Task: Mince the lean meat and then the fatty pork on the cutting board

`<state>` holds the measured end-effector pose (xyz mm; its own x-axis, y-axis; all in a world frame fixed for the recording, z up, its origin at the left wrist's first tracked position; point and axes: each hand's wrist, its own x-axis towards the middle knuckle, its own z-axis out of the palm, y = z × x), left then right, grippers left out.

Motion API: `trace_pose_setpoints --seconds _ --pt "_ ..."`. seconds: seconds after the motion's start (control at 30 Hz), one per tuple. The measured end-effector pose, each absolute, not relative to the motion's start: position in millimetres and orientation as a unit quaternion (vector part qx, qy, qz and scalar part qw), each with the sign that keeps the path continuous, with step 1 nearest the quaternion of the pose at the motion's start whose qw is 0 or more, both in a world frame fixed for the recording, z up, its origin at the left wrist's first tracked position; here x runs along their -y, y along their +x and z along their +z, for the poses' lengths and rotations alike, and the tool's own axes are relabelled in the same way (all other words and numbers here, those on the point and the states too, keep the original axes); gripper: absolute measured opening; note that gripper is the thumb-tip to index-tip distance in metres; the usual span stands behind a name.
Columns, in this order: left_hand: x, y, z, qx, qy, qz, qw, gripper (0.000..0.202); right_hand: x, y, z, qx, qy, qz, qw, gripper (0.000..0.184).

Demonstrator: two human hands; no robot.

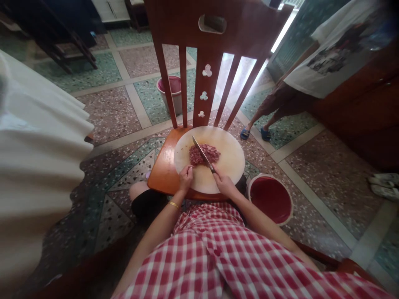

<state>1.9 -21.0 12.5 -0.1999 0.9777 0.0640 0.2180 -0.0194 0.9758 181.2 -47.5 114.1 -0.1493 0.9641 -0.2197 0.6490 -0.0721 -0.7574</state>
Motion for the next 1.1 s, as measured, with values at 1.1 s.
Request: trace_pose_setpoints --seconds 1.1 --pt "21.1 -0.7 7.5 -0.606 0.491 0.509 0.366 0.026 59.9 173.5 113.1 0.673 -0.574 0.397 0.246 0.050"
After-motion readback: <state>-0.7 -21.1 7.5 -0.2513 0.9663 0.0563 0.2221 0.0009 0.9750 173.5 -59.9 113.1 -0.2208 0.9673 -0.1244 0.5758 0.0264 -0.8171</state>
